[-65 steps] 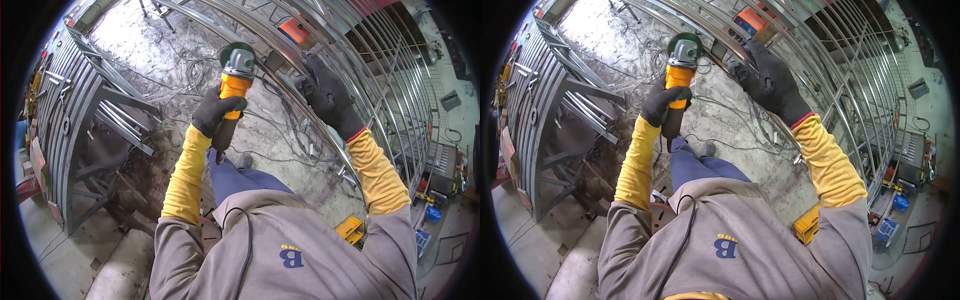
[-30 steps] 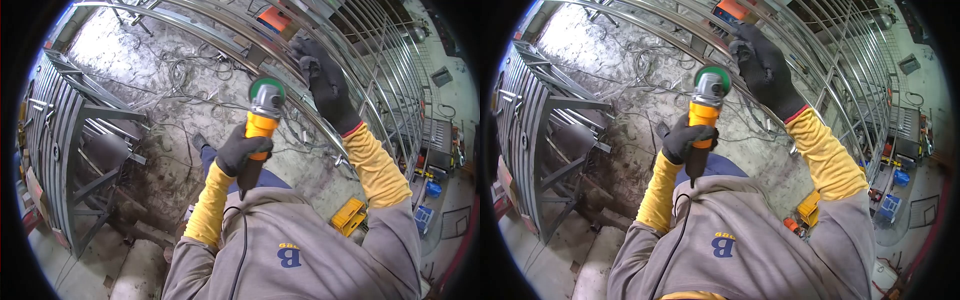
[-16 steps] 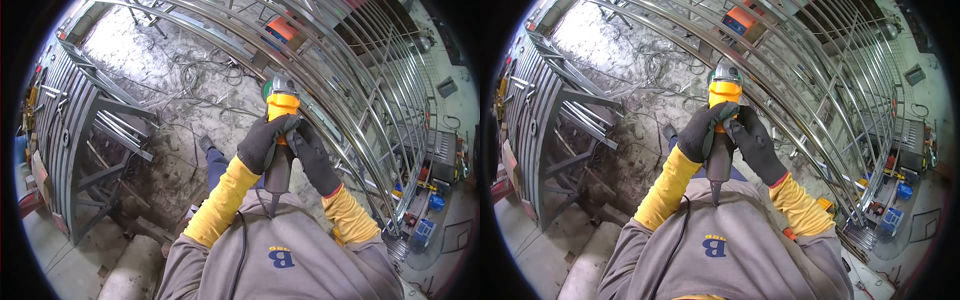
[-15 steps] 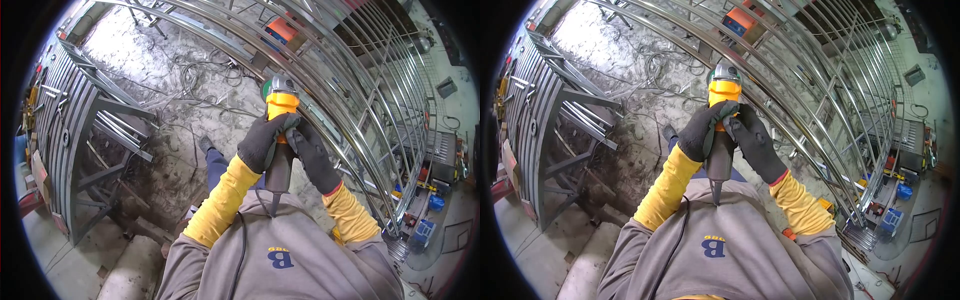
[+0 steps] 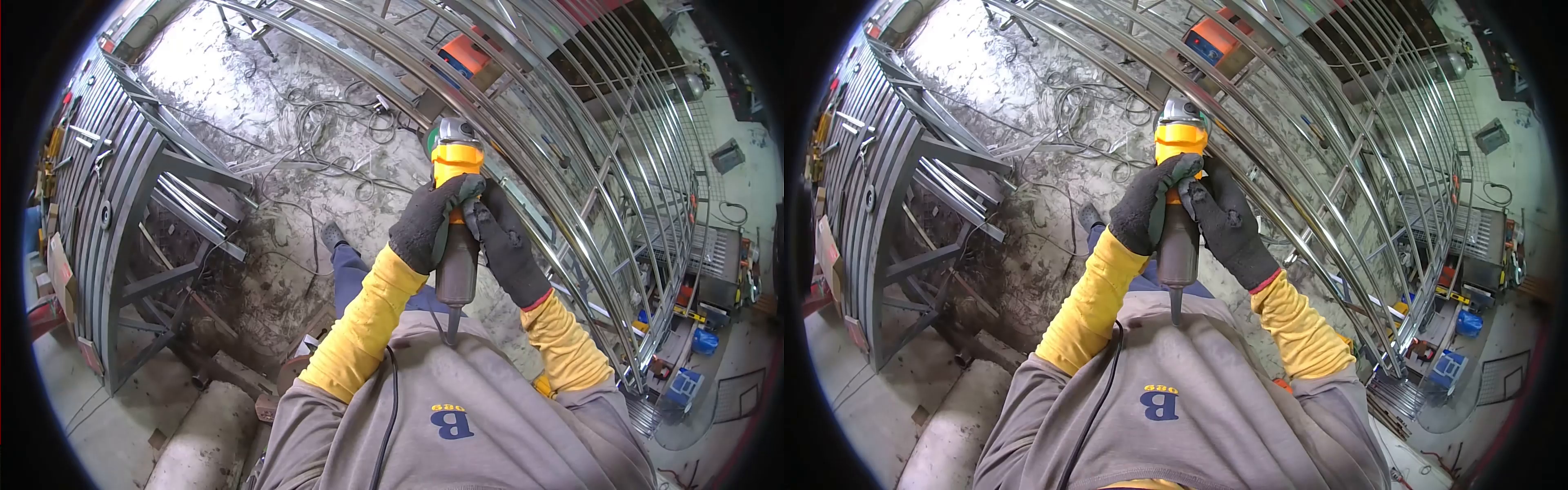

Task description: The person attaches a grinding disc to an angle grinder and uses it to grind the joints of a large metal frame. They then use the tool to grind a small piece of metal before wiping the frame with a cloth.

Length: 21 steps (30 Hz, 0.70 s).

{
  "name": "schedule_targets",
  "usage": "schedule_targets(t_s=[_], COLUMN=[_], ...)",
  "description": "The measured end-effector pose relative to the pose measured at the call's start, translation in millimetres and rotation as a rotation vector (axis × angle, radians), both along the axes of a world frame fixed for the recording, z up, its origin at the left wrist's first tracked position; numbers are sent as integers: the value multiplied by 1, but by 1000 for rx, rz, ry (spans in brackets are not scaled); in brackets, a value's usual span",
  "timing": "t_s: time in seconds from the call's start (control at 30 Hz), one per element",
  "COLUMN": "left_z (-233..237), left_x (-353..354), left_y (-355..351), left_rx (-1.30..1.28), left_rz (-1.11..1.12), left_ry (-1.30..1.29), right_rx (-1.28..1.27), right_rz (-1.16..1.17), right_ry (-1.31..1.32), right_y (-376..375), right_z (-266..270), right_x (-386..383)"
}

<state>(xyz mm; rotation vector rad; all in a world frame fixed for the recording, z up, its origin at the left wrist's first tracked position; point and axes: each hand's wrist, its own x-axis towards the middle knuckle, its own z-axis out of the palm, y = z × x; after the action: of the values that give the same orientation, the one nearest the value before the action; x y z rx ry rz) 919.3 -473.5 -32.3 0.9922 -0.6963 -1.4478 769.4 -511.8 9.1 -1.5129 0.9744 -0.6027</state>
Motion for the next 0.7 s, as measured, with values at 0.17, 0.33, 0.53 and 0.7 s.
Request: schedule_targets(t_s=[0.17, 0.33, 0.53, 0.7], left_z=[7, -10, -22, -17], left_x=[-3, -13, -13, -23], left_y=[-5, -5, 43, 76], left_rx=[137, -77, -189, 16], left_rz=[-1, 42, 286, 344], left_ry=[233, 8, -358, 69], right_rx=[1, 11, 8, 119], right_rz=[11, -47, 58, 128], right_ry=[6, -46, 203, 165], right_y=[-5, -5, 19, 48], right_z=[6, 6, 0, 3], right_x=[0, -2, 3, 6])
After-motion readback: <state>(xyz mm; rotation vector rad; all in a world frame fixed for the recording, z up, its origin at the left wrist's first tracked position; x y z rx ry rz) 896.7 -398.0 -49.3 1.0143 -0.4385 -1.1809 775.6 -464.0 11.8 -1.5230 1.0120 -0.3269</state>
